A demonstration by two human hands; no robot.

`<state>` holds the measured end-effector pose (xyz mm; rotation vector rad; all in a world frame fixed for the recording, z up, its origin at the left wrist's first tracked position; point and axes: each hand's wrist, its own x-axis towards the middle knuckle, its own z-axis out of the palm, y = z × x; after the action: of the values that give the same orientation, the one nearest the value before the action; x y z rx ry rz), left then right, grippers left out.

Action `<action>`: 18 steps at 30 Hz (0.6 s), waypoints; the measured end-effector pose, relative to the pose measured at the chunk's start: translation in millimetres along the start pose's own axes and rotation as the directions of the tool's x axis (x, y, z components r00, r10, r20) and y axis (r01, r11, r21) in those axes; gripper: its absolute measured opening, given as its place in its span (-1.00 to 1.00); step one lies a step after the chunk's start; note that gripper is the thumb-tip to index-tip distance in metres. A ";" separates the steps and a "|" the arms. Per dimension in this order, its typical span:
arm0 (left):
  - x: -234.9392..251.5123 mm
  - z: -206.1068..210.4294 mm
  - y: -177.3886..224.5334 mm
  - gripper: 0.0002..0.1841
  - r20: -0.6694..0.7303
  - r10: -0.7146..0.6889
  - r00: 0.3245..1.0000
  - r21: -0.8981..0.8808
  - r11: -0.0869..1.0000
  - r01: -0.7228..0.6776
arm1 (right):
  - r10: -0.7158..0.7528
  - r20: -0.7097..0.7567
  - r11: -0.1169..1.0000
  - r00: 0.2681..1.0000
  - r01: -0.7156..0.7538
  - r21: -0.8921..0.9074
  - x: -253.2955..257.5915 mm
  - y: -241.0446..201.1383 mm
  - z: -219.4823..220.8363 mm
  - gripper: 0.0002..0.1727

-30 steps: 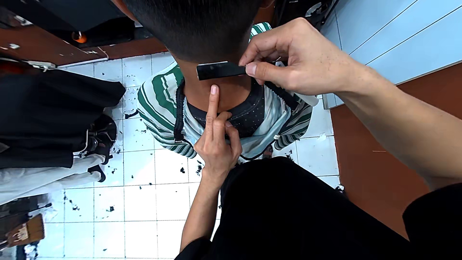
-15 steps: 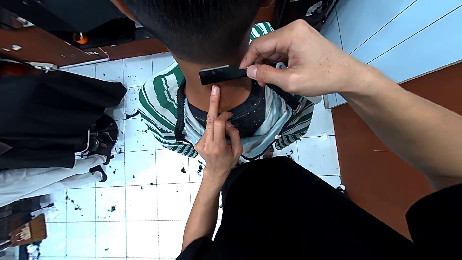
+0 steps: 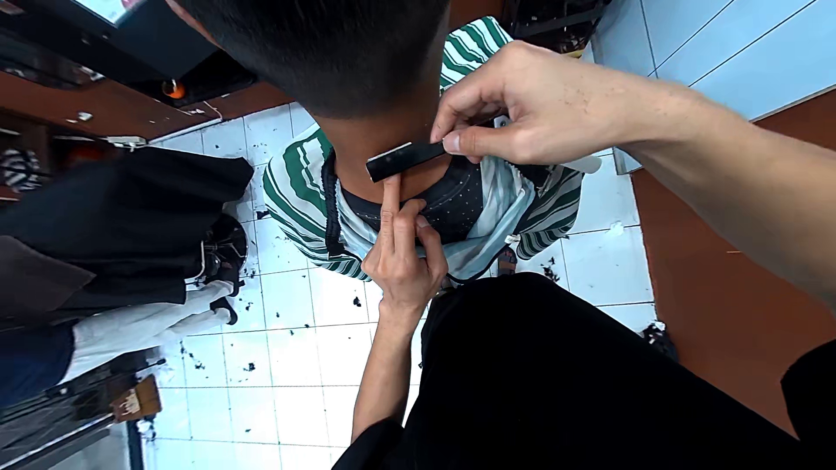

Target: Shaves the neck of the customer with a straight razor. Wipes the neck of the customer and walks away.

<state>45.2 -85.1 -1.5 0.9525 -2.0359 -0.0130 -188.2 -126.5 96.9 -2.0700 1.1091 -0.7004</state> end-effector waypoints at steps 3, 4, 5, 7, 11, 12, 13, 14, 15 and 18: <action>-0.3 0.7 -1.2 -0.76 -0.003 0.005 1.000 0.007 1.000 -0.005 | 0.014 0.010 1.000 1.000 -0.015 0.010 3.2 -0.5 0.4 -0.75; -0.5 0.3 -1.1 -0.76 0.001 0.004 1.000 0.003 1.000 -0.004 | 0.015 0.007 1.000 1.000 -0.015 0.006 4.0 -0.2 -0.1 -0.75; -0.5 -0.1 -1.1 -0.77 0.007 0.004 1.000 0.000 1.000 -0.004 | 0.015 -0.001 1.000 1.000 -0.015 -0.001 4.6 0.6 -0.3 -0.75; 0.8 -0.2 -1.6 -0.78 0.008 0.010 1.000 -0.013 1.000 -0.010 | 0.011 -0.029 1.000 1.000 -0.011 -0.009 5.8 1.8 -2.3 -0.75; 1.6 -0.2 -1.1 -0.78 0.010 0.008 1.000 -0.011 1.000 -0.007 | -0.002 -0.098 1.000 0.995 0.001 -0.012 5.1 -0.3 -8.6 -0.77; 1.6 -0.1 -1.0 -0.79 0.009 0.006 1.000 -0.010 1.000 -0.006 | -0.004 -0.107 1.000 0.994 0.003 -0.014 4.7 -1.2 -10.0 -0.77; 1.8 0.0 -0.9 -0.79 0.009 0.006 1.000 -0.009 1.000 -0.006 | -0.007 -0.105 1.000 0.994 0.005 -0.021 4.3 -1.5 -10.3 -0.77; 1.8 0.0 -0.8 -0.79 0.011 0.006 1.000 -0.009 1.000 -0.006 | -0.001 -0.089 1.000 0.996 -0.001 -0.032 4.0 -1.3 -9.5 -0.76; 1.6 0.4 -0.7 -0.79 0.009 0.006 1.000 -0.010 1.000 -0.006 | 0.012 -0.067 0.999 0.998 -0.014 -0.035 3.7 -0.9 -7.8 -0.75; 1.1 1.1 -1.5 -0.78 0.002 0.013 1.000 -0.015 1.000 -0.013 | 0.026 -0.044 0.999 0.999 -0.027 -0.033 3.5 0.1 -4.6 -0.74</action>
<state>45.0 -87.2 -1.9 0.9298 -2.0409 -0.0224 -189.9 -130.9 100.2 -2.0734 1.1780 -0.7222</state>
